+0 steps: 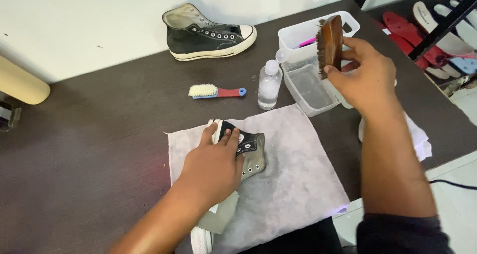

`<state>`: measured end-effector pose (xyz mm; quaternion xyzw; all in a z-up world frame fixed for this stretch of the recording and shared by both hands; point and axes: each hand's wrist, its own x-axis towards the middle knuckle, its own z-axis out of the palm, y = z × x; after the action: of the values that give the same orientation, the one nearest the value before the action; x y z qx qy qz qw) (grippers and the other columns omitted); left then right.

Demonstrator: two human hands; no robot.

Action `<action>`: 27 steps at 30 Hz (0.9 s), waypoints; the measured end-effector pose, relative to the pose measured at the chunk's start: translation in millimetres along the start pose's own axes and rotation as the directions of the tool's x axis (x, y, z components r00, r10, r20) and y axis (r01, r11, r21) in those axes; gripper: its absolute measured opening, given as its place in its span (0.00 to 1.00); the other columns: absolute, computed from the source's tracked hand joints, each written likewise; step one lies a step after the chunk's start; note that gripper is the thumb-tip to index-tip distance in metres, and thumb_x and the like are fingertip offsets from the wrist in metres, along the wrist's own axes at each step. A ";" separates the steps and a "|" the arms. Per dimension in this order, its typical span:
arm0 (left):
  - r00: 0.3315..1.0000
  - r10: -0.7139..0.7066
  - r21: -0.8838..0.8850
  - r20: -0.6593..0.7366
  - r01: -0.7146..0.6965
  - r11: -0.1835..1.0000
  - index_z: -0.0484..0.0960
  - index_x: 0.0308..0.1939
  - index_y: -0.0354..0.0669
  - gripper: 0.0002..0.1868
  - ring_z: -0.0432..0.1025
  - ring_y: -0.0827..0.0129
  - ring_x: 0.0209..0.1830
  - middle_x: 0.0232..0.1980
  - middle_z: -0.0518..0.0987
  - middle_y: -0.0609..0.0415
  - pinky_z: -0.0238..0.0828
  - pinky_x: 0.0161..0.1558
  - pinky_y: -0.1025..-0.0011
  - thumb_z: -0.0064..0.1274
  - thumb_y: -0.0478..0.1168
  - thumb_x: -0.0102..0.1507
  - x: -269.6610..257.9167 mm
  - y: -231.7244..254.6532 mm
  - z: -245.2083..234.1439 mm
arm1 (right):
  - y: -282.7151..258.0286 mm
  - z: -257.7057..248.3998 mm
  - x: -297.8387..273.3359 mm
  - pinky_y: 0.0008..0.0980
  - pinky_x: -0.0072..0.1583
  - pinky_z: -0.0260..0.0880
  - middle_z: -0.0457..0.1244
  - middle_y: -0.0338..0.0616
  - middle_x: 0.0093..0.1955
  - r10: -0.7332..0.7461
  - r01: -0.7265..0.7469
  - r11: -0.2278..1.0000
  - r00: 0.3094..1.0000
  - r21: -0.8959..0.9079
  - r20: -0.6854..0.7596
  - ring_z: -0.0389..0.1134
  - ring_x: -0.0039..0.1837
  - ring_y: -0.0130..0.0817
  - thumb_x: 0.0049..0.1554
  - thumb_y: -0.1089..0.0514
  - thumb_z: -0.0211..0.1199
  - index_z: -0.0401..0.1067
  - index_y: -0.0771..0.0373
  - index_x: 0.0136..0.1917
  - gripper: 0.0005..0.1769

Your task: The person scrubs a black high-top sneaker with a brush, applies liquid from a bottle, and continues scrubbing the upper and toe areas. The shoe is repositioned during the process, and a cloth is used to wipe the surface.

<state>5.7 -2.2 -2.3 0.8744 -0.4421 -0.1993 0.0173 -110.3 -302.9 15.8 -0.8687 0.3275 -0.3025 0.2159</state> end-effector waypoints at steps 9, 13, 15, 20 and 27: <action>1.000 -0.002 0.037 0.023 0.002 0.999 0.51 0.79 0.49 0.35 0.33 0.55 0.85 0.78 0.62 0.69 0.80 0.48 0.51 0.29 0.55 0.70 -0.5 -2.2 1.6 | 26.9 24.9 -18.1 0.30 0.60 0.64 0.71 0.32 0.54 -0.048 0.061 0.994 0.990 0.096 -0.133 0.70 0.47 0.27 0.52 0.54 0.72 0.70 0.52 0.69 0.32; 1.000 0.001 0.041 0.005 -0.001 0.999 0.52 0.79 0.51 0.34 0.33 0.57 0.85 0.77 0.62 0.70 0.80 0.47 0.50 0.31 0.55 0.69 0.1 -5.1 5.8 | 32.2 27.1 -23.4 0.37 0.57 0.68 0.72 0.32 0.53 -0.077 0.079 0.997 0.986 0.009 -0.147 0.72 0.48 0.29 0.50 0.51 0.71 0.71 0.52 0.70 0.34; 0.995 0.039 0.015 -0.090 -0.037 0.999 0.59 0.76 0.51 0.33 0.39 0.54 0.84 0.75 0.66 0.65 0.81 0.45 0.44 0.37 0.53 0.67 0.5 -9.6 10.3 | 35.0 29.7 -22.6 0.45 0.59 0.66 0.72 0.33 0.54 -0.146 0.141 0.989 0.981 -0.046 -0.129 0.73 0.50 0.36 0.50 0.50 0.69 0.70 0.50 0.68 0.32; 1.000 -0.006 0.019 -0.019 0.007 1.000 0.55 0.77 0.53 0.33 0.36 0.59 0.85 0.76 0.65 0.71 0.82 0.41 0.44 0.35 0.53 0.67 -0.9 -5.2 2.3 | 37.2 36.2 -22.0 0.42 0.56 0.67 0.71 0.32 0.55 -0.115 0.109 0.992 0.986 -0.055 -0.121 0.72 0.50 0.35 0.48 0.49 0.70 0.71 0.51 0.68 0.34; 1.000 -0.024 0.020 -0.015 0.024 0.999 0.57 0.75 0.59 0.33 0.36 0.60 0.85 0.77 0.63 0.70 0.83 0.43 0.41 0.39 0.54 0.66 2.4 -7.4 4.5 | 52.3 50.6 -22.7 0.44 0.58 0.68 0.72 0.41 0.56 -0.211 0.216 0.976 0.954 -0.001 -0.211 0.73 0.51 0.39 0.49 0.50 0.73 0.70 0.58 0.69 0.36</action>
<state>10.9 1.1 -8.7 0.8813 -0.4333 -0.1883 0.0092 -113.1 -314.2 -59.6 -0.8598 0.2494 -0.4175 0.1557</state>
